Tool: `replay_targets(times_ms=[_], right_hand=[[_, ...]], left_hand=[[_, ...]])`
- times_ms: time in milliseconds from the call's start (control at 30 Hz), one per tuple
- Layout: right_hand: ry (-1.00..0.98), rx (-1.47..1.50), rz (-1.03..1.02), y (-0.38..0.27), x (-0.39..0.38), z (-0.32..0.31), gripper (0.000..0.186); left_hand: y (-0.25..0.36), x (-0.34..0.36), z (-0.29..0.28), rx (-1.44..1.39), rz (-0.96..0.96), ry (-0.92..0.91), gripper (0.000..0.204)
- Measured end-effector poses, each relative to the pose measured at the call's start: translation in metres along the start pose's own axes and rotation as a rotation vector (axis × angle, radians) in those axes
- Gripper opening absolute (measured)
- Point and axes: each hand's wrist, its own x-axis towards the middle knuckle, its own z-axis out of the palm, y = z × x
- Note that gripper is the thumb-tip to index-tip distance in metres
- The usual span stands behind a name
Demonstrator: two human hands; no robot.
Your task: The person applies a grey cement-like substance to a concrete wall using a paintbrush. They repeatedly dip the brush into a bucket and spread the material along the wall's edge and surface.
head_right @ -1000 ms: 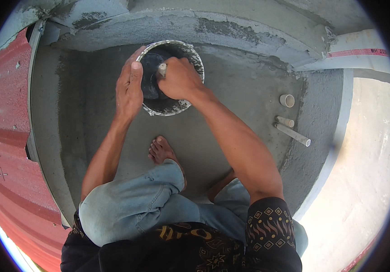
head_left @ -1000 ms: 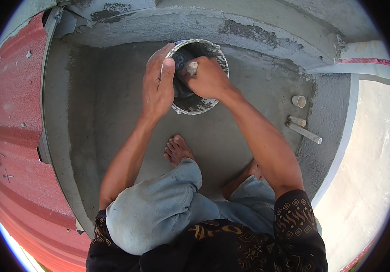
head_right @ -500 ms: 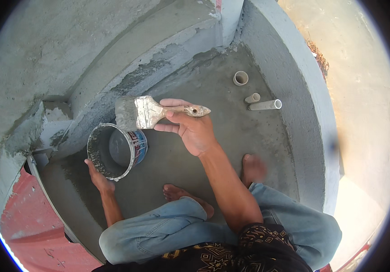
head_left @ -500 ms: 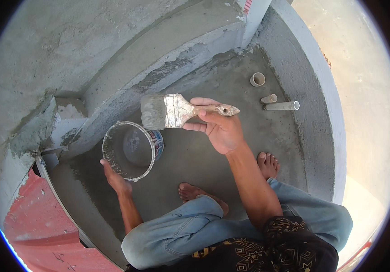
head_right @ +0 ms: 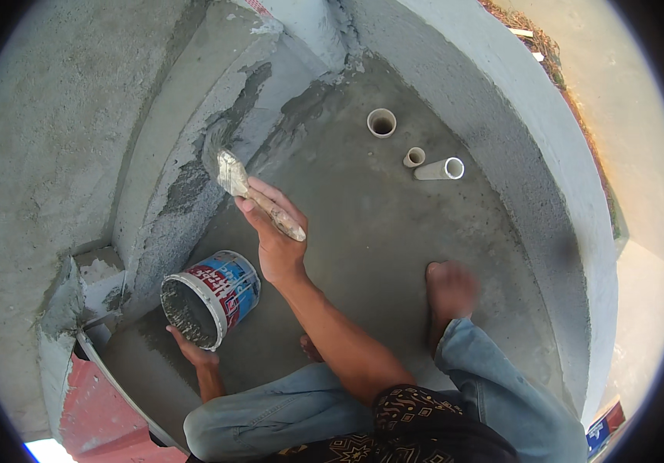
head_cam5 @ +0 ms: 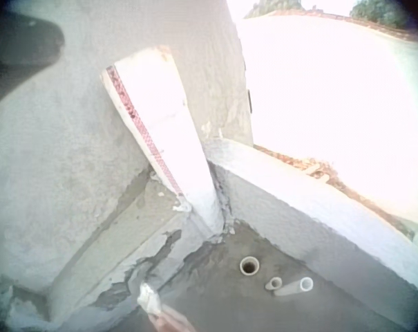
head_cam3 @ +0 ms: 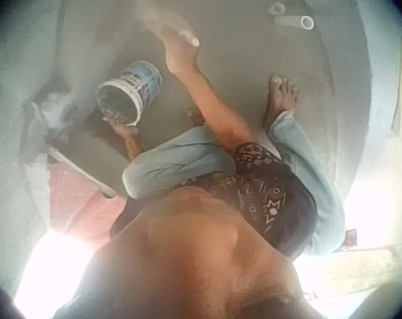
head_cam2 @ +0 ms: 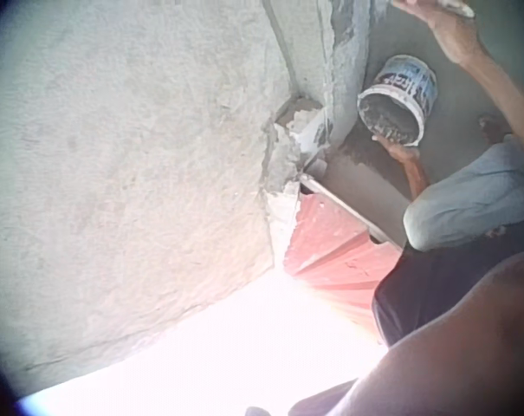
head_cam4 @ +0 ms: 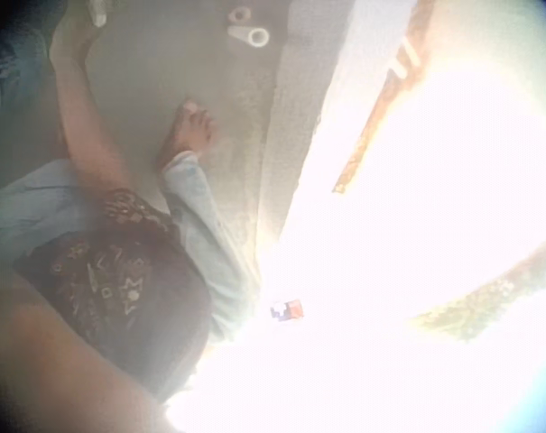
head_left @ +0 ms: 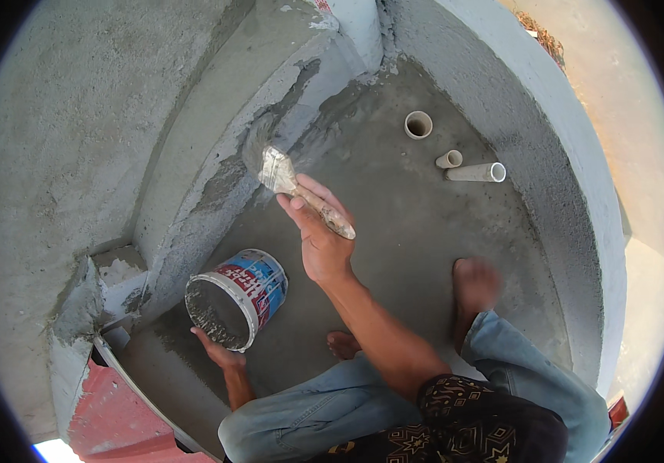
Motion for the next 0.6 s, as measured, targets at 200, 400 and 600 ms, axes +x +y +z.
replay_targets(times_ms=[200, 400, 600], right_hand=[[0.027, 0.247, 0.049, -0.034, 0.031, -0.019, 0.043], [0.189, 0.579, 0.008, -0.047, 0.055, -0.009, 0.047], [0.122, 0.478, 0.306, 0.014, -0.008, 0.004, 0.049]], left_hand=[[0.005, -0.005, 0.002, 0.024, 0.006, 0.024, 0.087], [0.000, -0.006, 0.003, 0.005, -0.002, 0.042, 0.082], [-0.001, -0.009, 0.009, 0.028, 0.004, 0.052, 0.084]])
